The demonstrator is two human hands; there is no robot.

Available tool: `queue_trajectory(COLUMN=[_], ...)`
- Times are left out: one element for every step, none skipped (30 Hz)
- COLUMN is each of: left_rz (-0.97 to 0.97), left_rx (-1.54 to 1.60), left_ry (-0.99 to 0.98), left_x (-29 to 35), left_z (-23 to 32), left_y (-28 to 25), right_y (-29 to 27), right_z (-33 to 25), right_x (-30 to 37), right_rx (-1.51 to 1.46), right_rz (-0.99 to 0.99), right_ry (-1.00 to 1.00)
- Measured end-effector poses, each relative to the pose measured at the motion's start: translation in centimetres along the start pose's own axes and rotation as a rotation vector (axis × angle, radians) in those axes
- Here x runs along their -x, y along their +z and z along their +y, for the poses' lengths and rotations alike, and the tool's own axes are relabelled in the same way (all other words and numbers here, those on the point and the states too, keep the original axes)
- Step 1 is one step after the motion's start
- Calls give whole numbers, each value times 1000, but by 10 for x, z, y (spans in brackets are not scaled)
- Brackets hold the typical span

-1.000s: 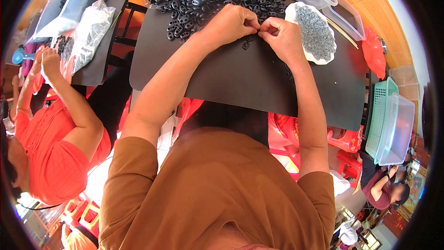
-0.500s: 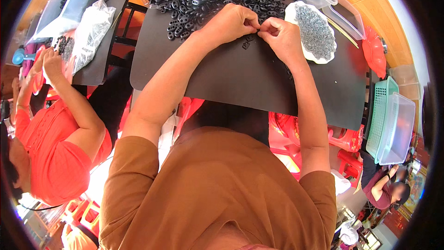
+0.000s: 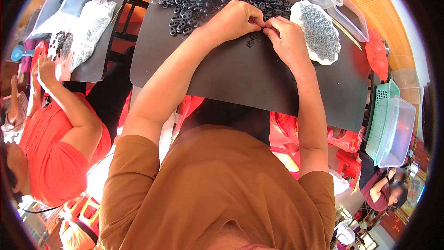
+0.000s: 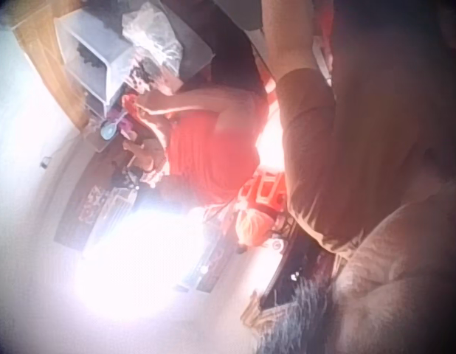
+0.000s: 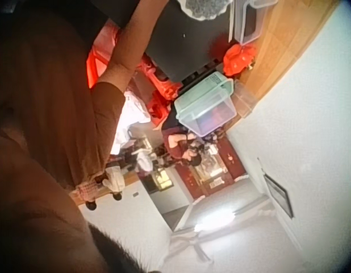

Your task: The person sits at a table and repeatedly picks up small black plastic rings and metal pins. They insert the pins into the rings by hand and place the assembled units into a white bowl.

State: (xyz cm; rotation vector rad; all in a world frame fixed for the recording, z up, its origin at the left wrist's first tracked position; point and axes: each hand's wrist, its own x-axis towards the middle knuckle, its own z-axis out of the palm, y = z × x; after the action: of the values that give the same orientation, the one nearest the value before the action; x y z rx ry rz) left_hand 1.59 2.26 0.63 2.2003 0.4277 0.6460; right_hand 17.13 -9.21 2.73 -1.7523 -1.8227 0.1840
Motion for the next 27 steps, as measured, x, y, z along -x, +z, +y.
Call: queue_trajectory(left_rz=[6,13,18,13,8,3,3,2,3,3,2,4,7,10,18,19,21,24,49,86,121,154,143,110,77,45,22], left_rx=[-3,-6,-9,-3,4,8,-10,-28,-46,-44,-42,-42,-49,-55,-66,-30,5,39,127,134,148,162,167,124,80,35,-10], left_ry=[7,14,24,27,30,32,40,48,55,51,47,43,48,53,61,29,-3,-33,-55,-61,-69,-73,-67,-66,-65,-64,-25], left_x=[0,1,1,1,1,1,0,-1,-2,-1,0,1,1,0,-2,-1,0,1,0,-1,-1,-2,-2,-1,1,2,4], left_z=[0,-1,-1,-1,0,0,0,0,0,0,0,0,-1,-1,-1,0,1,1,3,4,7,10,9,9,10,10,9], left_y=[0,1,1,1,1,0,0,-1,-1,0,1,2,2,2,1,-1,-2,-3,-2,-4,-5,-6,-9,-12,-14,-15,-16], right_y=[0,1,3,4,5,7,8,9,11,12,12,12,12,13,10,8,5,1,-3,-8,-16,-26,-39,-55,-68,-80,-90], right_z=[0,0,1,2,2,3,3,4,6,7,7,7,7,7,7,7,5,3,2,5,9,13,14,15,21,29,33], right_x=[0,1,2,3,4,5,5,4,2,1,3,4,4,5,3,1,2,2,0,-4,-7,-11,-18,-29,-41,-56,-74], right_rx=[6,-6,-17,-27,-41,-57,-74,-58,-42,-26,-30,-35,-39,-62,-84,-105,-151,-197,-243,-296,-346,-395,-422,-479,-465,-451,-453], right_rz=[2,10,20,31,34,36,39,50,59,68,64,59,55,48,44,40,29,19,8,-2,-17,-28,-45,-81,-55,-30,4], right_ry=[-11,-9,-6,-2,14,29,45,21,-4,-28,-19,-13,-6,15,30,46,82,115,148,177,209,242,257,255,195,134,150])
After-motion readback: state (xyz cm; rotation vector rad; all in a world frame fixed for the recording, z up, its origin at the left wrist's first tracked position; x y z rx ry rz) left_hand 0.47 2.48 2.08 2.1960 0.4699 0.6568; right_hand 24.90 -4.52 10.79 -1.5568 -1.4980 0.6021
